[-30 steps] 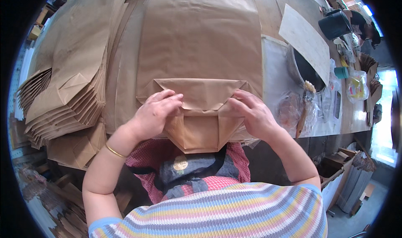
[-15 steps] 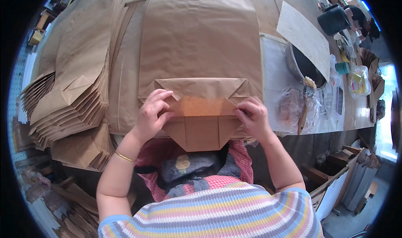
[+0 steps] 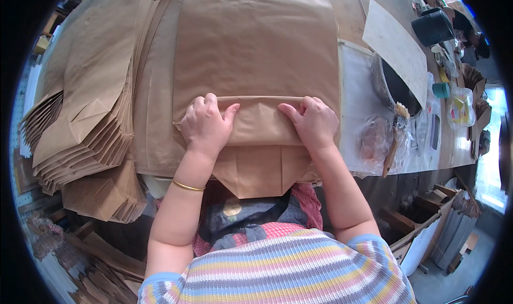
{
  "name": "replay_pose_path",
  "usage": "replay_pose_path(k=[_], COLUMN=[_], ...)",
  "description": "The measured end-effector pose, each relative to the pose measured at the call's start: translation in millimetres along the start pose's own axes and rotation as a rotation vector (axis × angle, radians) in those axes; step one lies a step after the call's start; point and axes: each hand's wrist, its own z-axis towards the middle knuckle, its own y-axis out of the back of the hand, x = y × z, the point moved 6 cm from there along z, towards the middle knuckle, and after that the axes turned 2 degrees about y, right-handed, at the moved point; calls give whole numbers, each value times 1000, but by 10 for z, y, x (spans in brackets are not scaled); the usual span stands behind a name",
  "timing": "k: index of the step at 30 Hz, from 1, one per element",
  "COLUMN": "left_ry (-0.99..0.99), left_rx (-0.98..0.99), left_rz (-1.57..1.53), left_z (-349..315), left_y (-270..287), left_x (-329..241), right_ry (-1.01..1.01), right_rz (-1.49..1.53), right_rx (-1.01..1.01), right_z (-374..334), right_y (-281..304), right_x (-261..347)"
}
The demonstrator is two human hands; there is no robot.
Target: The person repeatedly folds the top flap of a brown paper envelope, applies glue to the flap using a brush, and presses it closed. The finished envelopes are stacked to the left.
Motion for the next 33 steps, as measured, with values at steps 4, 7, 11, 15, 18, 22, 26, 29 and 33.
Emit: replay_pose_path(k=[4, 7, 11, 15, 18, 22, 26, 29, 33], left_ry=[61, 51, -263, -653, -496, -441, -358, -388, -815], left_rx=[23, -26, 56, 269, 370, 342, 332, 230, -143], left_rz=[24, 47, -67, -82, -36, -12, 113, 356, 47], left_z=[70, 53, -166, -373, -313, -310, -325, -360, -416], left_y=[25, 17, 262, 47, -16, -57, -40, 140, 9], left_x=[-46, 8, -151, -358, -284, -179, -204, -491, -822], right_ry=[1, 24, 125, 647, 547, 442, 395, 291, 235], right_rz=[-100, 31, 339, 139, 107, 86, 255, 440, 484], right_rx=[-60, -43, -101, 182, 199, 183, 186, 35, 5], right_z=[44, 24, -257, -457, -419, -465, -428, -397, -384], right_y=[-12, -14, 252, -22, -126, -39, 118, 429, 597], right_x=[56, -32, -50, 747, 721, 523, 363, -12, 11])
